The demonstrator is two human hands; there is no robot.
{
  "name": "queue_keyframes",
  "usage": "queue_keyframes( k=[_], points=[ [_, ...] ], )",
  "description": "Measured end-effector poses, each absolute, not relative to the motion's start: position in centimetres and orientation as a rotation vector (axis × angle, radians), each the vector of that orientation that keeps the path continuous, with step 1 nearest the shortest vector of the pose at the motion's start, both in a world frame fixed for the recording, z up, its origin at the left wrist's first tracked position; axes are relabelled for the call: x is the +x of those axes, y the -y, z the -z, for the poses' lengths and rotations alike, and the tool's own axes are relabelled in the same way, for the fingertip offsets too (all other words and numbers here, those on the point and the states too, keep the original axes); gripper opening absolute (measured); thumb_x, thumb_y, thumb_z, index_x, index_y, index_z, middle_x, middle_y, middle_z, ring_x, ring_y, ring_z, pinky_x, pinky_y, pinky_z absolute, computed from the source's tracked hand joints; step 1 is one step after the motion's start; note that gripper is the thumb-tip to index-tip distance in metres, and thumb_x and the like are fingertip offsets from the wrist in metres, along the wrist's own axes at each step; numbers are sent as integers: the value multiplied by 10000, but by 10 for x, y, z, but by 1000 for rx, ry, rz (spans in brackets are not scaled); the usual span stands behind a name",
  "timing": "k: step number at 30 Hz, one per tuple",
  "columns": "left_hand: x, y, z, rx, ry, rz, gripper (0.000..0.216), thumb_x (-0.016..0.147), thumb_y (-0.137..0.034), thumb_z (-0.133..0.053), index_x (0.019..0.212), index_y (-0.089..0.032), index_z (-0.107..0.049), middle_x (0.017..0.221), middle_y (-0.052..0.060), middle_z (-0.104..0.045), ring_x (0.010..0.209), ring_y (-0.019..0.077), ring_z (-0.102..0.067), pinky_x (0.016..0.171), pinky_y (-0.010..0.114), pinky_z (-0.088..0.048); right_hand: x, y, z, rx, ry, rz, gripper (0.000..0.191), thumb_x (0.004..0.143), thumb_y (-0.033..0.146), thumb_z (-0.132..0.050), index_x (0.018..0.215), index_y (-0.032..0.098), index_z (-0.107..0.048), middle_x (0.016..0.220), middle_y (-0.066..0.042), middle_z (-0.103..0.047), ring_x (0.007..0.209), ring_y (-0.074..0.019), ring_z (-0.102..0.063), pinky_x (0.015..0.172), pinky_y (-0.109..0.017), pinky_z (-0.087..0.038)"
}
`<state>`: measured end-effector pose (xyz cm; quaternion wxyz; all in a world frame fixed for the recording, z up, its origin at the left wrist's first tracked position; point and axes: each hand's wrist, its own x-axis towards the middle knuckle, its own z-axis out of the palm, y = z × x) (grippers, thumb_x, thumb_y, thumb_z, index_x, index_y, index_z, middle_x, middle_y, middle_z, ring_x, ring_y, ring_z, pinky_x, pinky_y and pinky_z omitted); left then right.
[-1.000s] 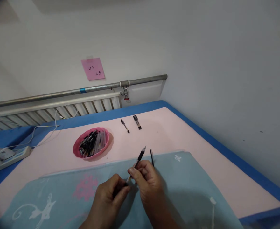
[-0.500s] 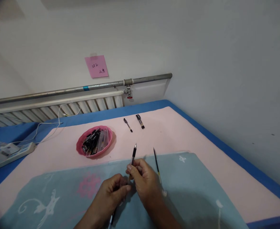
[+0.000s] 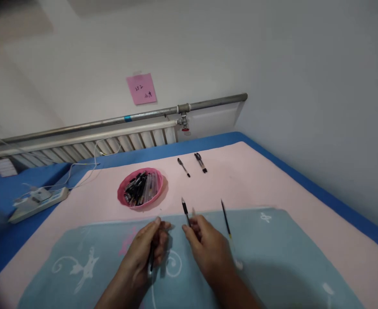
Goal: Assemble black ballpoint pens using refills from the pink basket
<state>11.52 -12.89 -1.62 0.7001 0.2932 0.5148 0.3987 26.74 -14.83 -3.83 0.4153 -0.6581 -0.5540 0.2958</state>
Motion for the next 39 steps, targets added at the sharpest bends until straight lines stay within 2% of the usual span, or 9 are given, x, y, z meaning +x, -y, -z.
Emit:
queue_keyframes(
  k=[4, 7, 11, 15, 18, 23, 28, 33, 39],
  points=[
    [107, 122, 13, 479, -1153, -1025, 451, 715, -567, -576, 850, -137, -560, 444, -91, -388, 327, 29, -283, 319, 154, -191, 265, 152, 37, -1703, 1687, -424, 150, 797, 350, -510, 743, 226, -575, 696, -39, -623, 658, -219, -583, 609, -328, -425],
    [109, 123, 12, 403, -1134, -1130, 443, 738, -569, -554, 855, -141, -549, 451, -103, -348, 343, 24, -269, 334, 146, -192, 257, 161, 29, -1528, 1672, -314, 151, 804, 326, -518, 839, 216, -616, 819, -87, -650, 786, -259, -594, 728, -378, -430],
    [118, 127, 11, 399, -1119, -1273, 467, 739, -591, -538, 859, -140, -548, 456, -108, -327, 361, 33, -285, 349, 152, -215, 232, 177, 18, -1339, 1601, -798, 59, 781, 279, -577, 823, 257, -613, 659, 11, -638, 572, -162, -574, 553, -260, -414],
    [124, 130, 10, 447, -1144, -1343, 485, 743, -610, -514, 842, -137, -556, 466, -98, -344, 382, 43, -312, 364, 163, -239, 214, 183, 16, -1301, 1521, -1095, 144, 698, 156, -591, 812, 243, -612, 684, 30, -649, 623, -153, -595, 580, -236, -429],
    [124, 133, 8, 441, -1074, -1361, 443, 761, -568, -527, 836, -133, -572, 480, -85, -372, 406, 50, -333, 386, 172, -264, 216, 181, 18, -1306, 1418, -1138, 103, 720, 182, -575, 800, 235, -612, 697, 19, -642, 655, -160, -596, 611, -251, -449],
    [118, 141, 8, 466, -941, -1343, 330, 772, -449, -581, 844, -130, -625, 680, 13, -578, 612, 111, -530, 567, 230, -413, 226, 177, 21, -1209, 1205, -1204, 98, 761, 279, -590, 838, 225, -616, 706, -5, -642, 608, -155, -586, 548, -248, -467],
    [108, 149, 14, 618, -857, -1212, 149, 717, -232, -672, 853, -169, -673, 706, -2, -613, 647, 105, -550, 647, 233, -413, 230, 177, 27, -1237, 1212, -1077, 119, 764, 331, -610, 826, 230, -622, 708, -5, -623, 653, -162, -587, 588, -253, -473],
    [105, 150, 13, 605, -829, -1203, 155, 704, -209, -682, 855, -175, -699, 719, 14, -652, 678, 117, -583, 680, 238, -424, 232, 178, 27, -1226, 1174, -1077, 149, 751, 373, -635, 799, 231, -639, 727, -17, -647, 669, -173, -597, 610, -267, -476],
    [104, 150, 10, 602, -808, -1189, 152, 694, -191, -691, 842, -165, -709, 743, 35, -676, 690, 128, -607, 683, 242, -444, 231, 180, 13, -1186, 995, -1183, 142, 708, 342, -670, 772, 217, -657, 683, -15, -665, 606, -154, -568, 548, -242, -439]
  ],
)
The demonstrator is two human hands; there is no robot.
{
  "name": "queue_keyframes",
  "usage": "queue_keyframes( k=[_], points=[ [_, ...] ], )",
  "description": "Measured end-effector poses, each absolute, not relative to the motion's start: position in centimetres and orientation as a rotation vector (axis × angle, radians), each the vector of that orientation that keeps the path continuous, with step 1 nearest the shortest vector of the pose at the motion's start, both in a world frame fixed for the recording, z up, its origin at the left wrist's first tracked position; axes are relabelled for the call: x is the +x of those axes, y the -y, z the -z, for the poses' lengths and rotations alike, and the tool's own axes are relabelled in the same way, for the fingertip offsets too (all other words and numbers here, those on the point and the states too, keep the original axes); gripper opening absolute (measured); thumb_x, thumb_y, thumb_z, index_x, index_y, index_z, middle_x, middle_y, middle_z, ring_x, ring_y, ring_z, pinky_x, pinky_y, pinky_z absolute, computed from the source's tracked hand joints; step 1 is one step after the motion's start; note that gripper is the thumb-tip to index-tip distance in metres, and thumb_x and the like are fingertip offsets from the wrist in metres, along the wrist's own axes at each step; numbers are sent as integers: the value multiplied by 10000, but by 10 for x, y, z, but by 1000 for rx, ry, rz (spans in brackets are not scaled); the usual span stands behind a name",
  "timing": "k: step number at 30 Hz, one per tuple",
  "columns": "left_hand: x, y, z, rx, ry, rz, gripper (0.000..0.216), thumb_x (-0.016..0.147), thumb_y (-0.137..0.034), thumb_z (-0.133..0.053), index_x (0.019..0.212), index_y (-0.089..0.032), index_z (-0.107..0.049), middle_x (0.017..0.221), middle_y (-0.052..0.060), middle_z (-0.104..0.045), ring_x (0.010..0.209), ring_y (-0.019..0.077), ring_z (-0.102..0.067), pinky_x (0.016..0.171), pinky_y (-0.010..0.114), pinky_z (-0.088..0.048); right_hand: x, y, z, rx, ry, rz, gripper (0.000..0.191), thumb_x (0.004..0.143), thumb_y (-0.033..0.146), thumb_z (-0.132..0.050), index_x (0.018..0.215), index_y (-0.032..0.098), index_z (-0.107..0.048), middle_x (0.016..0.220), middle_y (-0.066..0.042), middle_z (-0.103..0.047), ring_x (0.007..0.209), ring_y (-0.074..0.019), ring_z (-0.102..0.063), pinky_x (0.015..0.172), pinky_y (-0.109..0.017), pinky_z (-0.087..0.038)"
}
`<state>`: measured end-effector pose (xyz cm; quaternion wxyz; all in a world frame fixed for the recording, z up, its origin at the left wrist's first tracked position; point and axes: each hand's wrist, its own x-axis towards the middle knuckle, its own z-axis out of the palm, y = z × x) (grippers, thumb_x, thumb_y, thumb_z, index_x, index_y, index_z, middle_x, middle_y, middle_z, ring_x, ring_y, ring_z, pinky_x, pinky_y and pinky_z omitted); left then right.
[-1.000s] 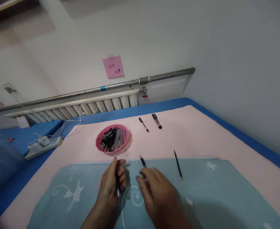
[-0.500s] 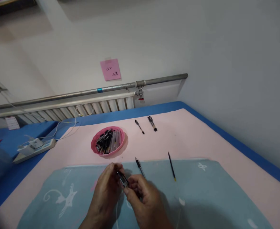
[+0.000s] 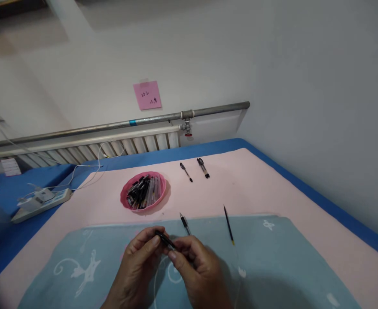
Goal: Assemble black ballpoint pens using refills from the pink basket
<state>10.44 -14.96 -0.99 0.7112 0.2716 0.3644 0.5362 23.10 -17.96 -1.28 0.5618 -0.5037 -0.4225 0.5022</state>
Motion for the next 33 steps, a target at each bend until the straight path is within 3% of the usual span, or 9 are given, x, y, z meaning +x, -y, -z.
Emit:
queue_keyframes(
  k=[19, 24, 27, 30, 33],
  points=[
    [106, 149, 13, 607, -772, -1179, 170, 699, -212, -693, 860, -163, -712, 780, 51, -689, 715, 140, -612, 705, 256, -449, 229, 176, 17, -1171, 927, -1283, 165, 721, 376, -646, 736, 215, -619, 535, 40, -552, 493, -116, -493, 467, -217, -369],
    [100, 146, 16, 574, -844, -1229, 134, 703, -202, -689, 830, -161, -703, 791, 46, -682, 697, 133, -604, 661, 249, -463, 262, 181, 14, -1455, 1138, -957, 193, 776, 404, -556, 799, 236, -648, 587, 1, -609, 542, -167, -558, 539, -272, -433],
    [95, 145, 20, 580, -894, -1232, 121, 720, -194, -671, 828, -145, -693, 783, 53, -674, 705, 141, -600, 637, 253, -471, 288, 188, 15, -1638, 1257, -707, 127, 747, 365, -590, 804, 268, -650, 704, -22, -684, 623, -205, -619, 560, -286, -443],
    [93, 148, 22, 618, -864, -1177, 109, 759, -205, -624, 819, -130, -676, 814, 78, -672, 734, 164, -600, 640, 281, -485, 296, 196, 24, -1717, 1492, -621, 76, 741, 325, -576, 750, 274, -632, 699, -20, -694, 604, -212, -632, 538, -289, -450],
    [92, 152, 21, 628, -839, -1119, 121, 788, -217, -583, 795, -123, -658, 826, 96, -672, 753, 181, -603, 643, 301, -492, 289, 203, 39, -1752, 1714, -540, 109, 739, 292, -585, 831, 259, -633, 777, -38, -705, 657, -223, -647, 573, -297, -467]
  ],
)
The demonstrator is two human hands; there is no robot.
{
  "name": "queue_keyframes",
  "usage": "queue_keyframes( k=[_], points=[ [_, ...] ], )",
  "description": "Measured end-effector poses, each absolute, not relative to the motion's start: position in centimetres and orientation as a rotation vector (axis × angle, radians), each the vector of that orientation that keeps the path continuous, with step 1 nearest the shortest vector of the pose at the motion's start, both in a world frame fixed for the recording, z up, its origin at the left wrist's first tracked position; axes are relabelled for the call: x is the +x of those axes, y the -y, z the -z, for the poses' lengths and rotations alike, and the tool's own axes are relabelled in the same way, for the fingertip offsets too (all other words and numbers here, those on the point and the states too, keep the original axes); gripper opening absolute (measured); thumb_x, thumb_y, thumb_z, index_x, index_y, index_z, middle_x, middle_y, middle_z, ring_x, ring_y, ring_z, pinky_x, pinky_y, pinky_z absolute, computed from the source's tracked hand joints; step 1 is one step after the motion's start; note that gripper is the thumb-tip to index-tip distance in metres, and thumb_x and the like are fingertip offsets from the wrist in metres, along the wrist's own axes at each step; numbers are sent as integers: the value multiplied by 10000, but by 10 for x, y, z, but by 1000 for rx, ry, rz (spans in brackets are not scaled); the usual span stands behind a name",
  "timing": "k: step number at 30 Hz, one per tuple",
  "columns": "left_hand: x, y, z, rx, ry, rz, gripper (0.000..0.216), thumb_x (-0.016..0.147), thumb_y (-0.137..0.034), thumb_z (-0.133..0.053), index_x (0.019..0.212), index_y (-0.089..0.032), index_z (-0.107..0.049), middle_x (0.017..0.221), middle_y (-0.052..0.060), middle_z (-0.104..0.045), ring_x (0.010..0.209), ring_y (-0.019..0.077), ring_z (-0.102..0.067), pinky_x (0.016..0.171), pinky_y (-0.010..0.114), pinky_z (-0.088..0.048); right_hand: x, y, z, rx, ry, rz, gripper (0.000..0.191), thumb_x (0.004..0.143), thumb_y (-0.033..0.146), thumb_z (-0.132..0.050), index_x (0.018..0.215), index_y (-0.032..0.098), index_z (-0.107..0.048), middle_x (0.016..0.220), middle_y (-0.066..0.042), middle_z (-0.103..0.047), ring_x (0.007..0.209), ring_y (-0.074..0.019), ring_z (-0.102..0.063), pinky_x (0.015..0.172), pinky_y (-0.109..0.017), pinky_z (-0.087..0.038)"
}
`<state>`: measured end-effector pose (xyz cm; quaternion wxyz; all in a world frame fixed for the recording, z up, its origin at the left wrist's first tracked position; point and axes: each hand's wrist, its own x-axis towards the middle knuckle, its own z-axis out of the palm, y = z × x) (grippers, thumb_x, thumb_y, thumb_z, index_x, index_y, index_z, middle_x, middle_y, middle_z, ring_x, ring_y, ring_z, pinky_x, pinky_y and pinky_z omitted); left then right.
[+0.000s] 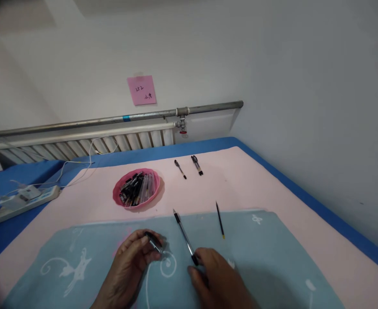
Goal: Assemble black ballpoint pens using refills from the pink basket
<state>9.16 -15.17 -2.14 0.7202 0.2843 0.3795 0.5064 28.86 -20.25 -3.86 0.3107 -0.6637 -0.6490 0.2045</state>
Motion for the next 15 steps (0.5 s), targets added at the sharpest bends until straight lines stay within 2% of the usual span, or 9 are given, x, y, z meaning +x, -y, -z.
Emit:
queue_keyframes(
  k=[3, 6, 12, 15],
  points=[
    [90, 154, 21, 619, -848, -1094, 119, 786, -219, -576, 786, -119, -640, 803, 102, -670, 737, 186, -605, 633, 307, -494, 282, 203, 47, -1775, 1799, -441, 131, 776, 245, -519, 846, 243, -630, 813, -47, -705, 718, -226, -657, 621, -302, -472],
    [89, 154, 22, 588, -835, -1076, 103, 778, -206, -568, 783, -117, -619, 774, 100, -660, 728, 199, -610, 590, 307, -496, 280, 200, 43, -1765, 1719, -487, 165, 816, 231, -452, 826, 236, -617, 793, -33, -706, 711, -205, -661, 628, -283, -472],
    [95, 156, 21, 452, -855, -1028, 181, 762, -171, -564, 940, -135, -574, 728, 33, -610, 632, 160, -594, 485, 269, -475, 276, 199, 23, -1650, 1335, -783, 120, 774, 335, -542, 798, 242, -615, 721, -2, -696, 668, -178, -653, 606, -231, -474],
    [101, 157, 17, 447, -872, -999, 211, 765, -182, -580, 970, -140, -551, 692, 4, -572, 561, 114, -542, 427, 216, -419, 269, 199, 18, -1572, 1156, -945, 122, 731, 341, -576, 777, 237, -620, 658, 16, -646, 594, -155, -598, 554, -222, -454]
  ],
)
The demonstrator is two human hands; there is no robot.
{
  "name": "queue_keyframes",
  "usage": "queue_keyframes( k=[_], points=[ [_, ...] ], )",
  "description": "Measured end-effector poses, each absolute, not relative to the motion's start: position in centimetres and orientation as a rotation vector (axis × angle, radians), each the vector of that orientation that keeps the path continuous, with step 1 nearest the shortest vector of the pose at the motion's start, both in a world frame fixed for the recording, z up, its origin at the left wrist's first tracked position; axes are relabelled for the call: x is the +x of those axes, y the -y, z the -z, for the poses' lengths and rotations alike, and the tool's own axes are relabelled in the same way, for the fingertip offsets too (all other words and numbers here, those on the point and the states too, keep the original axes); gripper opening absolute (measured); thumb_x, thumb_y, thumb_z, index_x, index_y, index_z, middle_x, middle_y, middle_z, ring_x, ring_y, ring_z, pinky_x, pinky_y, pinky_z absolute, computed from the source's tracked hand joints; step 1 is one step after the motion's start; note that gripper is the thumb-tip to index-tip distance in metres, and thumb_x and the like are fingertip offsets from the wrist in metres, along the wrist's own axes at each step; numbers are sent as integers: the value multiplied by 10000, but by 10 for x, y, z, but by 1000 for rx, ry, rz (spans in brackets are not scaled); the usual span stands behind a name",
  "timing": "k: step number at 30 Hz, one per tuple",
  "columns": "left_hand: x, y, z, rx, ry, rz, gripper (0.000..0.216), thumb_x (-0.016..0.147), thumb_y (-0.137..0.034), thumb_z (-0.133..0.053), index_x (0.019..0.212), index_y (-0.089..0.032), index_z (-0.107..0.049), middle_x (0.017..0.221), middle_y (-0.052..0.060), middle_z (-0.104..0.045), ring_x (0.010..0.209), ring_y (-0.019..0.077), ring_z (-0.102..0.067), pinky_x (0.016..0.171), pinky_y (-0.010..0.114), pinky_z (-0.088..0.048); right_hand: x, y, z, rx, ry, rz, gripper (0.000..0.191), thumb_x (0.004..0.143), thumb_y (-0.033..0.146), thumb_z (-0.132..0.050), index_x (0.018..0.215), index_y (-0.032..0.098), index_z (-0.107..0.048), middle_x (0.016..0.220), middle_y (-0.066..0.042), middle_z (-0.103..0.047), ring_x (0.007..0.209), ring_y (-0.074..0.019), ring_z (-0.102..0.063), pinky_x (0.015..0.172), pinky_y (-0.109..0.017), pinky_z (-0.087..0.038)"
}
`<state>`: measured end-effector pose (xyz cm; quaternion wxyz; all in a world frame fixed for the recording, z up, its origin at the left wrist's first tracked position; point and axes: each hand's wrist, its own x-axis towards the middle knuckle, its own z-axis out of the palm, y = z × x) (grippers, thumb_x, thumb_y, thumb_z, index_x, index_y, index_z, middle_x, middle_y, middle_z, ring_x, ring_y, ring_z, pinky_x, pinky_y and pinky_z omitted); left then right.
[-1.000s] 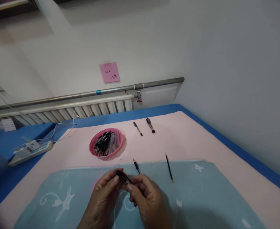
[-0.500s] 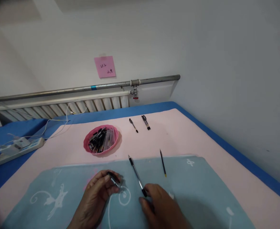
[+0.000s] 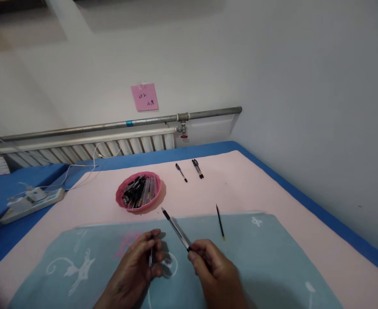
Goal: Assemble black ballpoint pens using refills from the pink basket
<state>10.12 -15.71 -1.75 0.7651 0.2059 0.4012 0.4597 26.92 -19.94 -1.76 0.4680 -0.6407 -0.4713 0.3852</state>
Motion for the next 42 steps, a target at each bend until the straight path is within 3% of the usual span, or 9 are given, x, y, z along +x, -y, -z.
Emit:
queue_keyframes(
  k=[6, 13, 20, 28, 33, 37, 42],
  points=[
    [112, 155, 16, 467, -785, -884, 217, 767, -280, -629, 906, -122, -576, 561, -67, -431, 388, 20, -326, 340, 158, -211, 253, 200, 20, -1399, 1018, -1242, 109, 699, 320, -565, 729, 224, -608, 527, 60, -496, 478, -107, -443, 458, -204, -357],
    [114, 154, 16, 486, -876, -916, 250, 698, -323, -702, 781, -132, -564, 510, -77, -426, 361, 6, -289, 344, 168, -137, 252, 199, 33, -1372, 1088, -1130, 107, 698, 311, -594, 706, 206, -613, 565, 40, -526, 526, -119, -494, 502, -208, -407],
    [117, 152, 18, 527, -893, -976, 296, 651, -361, -731, 725, -136, -555, 498, -77, -454, 332, 2, -292, 331, 168, -131, 259, 202, 33, -1432, 1546, -699, 105, 797, 291, -557, 858, 225, -611, 700, 1, -668, 614, -146, -628, 568, -205, -489],
    [119, 152, 22, 514, -882, -1008, 288, 648, -363, -731, 720, -129, -579, 508, -63, -497, 316, 5, -324, 318, 167, -139, 260, 201, 44, -1365, 1728, -255, 136, 895, 247, -450, 934, 238, -579, 782, -18, -698, 688, -153, -672, 634, -220, -524],
    [121, 153, 22, 575, -889, -1037, 307, 661, -386, -716, 758, -114, -610, 519, -50, -519, 309, 3, -320, 316, 171, -142, 261, 198, 49, -1373, 1758, -216, 180, 929, 267, -391, 934, 229, -566, 773, -25, -686, 685, -152, -665, 624, -224, -517],
    [120, 155, 20, 584, -902, -1031, 305, 667, -387, -711, 763, -116, -608, 532, -46, -525, 319, 4, -329, 320, 167, -148, 259, 198, 46, -1419, 1754, -349, 288, 951, 293, -331, 777, 231, -552, 636, -4, -638, 569, -134, -627, 543, -202, -489],
    [119, 154, 19, 605, -912, -1028, 292, 673, -386, -705, 735, -119, -602, 503, -56, -499, 312, 4, -311, 318, 169, -152, 261, 198, 39, -1424, 1715, -311, 168, 894, 360, -461, 916, 222, -555, 711, -23, -661, 597, -154, -636, 571, -228, -510]
  ],
)
